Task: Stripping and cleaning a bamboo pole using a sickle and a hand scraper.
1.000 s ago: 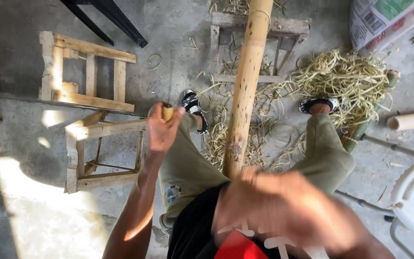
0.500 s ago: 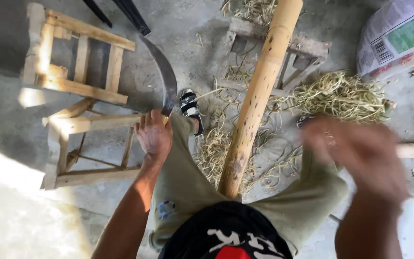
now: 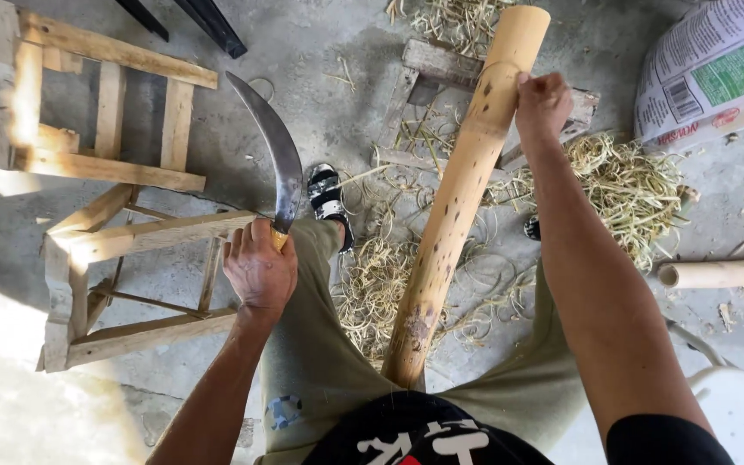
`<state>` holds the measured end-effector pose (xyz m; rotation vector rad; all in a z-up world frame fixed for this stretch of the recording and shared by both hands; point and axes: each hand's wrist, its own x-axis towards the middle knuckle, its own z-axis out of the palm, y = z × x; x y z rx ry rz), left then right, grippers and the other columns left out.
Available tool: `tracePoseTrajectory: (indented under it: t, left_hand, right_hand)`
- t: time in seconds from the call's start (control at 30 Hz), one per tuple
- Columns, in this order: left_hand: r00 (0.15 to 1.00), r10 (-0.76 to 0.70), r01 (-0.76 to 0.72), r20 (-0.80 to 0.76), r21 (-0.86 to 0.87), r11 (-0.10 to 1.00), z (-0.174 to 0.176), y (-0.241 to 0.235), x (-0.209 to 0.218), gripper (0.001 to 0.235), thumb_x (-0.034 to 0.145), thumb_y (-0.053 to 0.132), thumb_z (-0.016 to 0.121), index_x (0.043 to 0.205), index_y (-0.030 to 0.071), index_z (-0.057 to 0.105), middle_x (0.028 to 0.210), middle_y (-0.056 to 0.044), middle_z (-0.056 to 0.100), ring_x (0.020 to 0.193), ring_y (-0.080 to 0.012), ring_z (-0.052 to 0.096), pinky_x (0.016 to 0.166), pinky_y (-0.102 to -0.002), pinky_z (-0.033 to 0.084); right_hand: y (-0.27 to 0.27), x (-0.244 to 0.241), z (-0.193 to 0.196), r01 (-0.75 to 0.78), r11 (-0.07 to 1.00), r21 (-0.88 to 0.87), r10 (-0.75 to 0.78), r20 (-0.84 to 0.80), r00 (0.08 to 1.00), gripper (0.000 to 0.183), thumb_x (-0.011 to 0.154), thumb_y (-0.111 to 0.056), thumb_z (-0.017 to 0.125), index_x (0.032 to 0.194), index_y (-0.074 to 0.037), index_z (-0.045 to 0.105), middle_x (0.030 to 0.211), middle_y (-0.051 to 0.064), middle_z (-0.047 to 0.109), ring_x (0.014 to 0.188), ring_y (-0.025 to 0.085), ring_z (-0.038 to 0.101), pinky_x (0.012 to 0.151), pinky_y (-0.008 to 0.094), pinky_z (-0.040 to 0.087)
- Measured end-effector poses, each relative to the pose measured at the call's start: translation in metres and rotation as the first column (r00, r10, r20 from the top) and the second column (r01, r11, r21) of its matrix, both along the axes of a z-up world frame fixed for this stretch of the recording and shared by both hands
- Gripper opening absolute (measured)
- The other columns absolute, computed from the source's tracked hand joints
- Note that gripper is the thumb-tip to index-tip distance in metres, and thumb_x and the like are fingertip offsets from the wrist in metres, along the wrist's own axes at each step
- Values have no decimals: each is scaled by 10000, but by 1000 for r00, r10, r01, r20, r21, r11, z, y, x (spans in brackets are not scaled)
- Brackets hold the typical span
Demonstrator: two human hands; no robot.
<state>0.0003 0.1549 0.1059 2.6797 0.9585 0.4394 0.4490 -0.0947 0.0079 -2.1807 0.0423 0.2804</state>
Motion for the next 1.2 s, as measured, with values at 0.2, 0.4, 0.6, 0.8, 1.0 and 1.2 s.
tracePoseTrajectory:
  t: [0.2,0.4,0.6,0.8,1.0,1.2]
  left_hand:
    - [1000,-15,15,22,-8,1000,6,-1,3,324,734,148,859,923,73,607,813,-99,652,809,-320,649,719,-479,504]
    - [1000,3,-2,13,-36,999,-6,2,-3,320,753,170,856,923,71,603,822,-94,654,815,-300,664,722,-463,514]
    - [1000,4,-4,14,0,1000,-4,1,-3,323,755,194,852,938,78,613,861,-89,673,841,-306,669,722,-468,516]
    - [999,-26,25,39,29,999,7,-6,1,325,753,195,843,945,77,610,865,-102,671,840,-320,664,729,-474,518]
    - [1000,1,-1,-3,-24,1000,4,-3,-6,299,767,170,845,930,70,615,829,-97,656,793,-311,654,703,-475,503]
    - [999,-26,28,18,-101,994,5,8,-7,304,736,135,839,940,58,627,794,-85,635,753,-292,635,657,-461,471]
  right_hand:
    - [-27,-13,40,-123,938,-324,177,142,974,209,1103,-223,579,1003,-39,572,912,128,652,692,166,614,554,338,530]
    - [-156,-34,32,39,883,-467,38,155,987,237,943,-72,605,715,-71,540,692,118,596,519,172,496,423,345,355]
    - [-215,-49,-39,131,866,-483,-63,154,986,491,889,-332,862,879,-53,458,810,98,524,750,274,563,559,454,496]
    - [25,-83,47,-122,992,-19,120,-83,989,886,840,-405,845,1451,15,360,1450,234,454,1156,273,553,929,392,567]
    - [62,-36,11,39,824,-565,207,364,908,1095,883,-314,847,1538,94,70,1449,289,353,1214,398,509,1038,506,494]
    - [69,72,14,-53,930,-365,157,261,952,957,919,-480,774,1486,1,171,1318,170,461,1094,286,564,869,451,586]
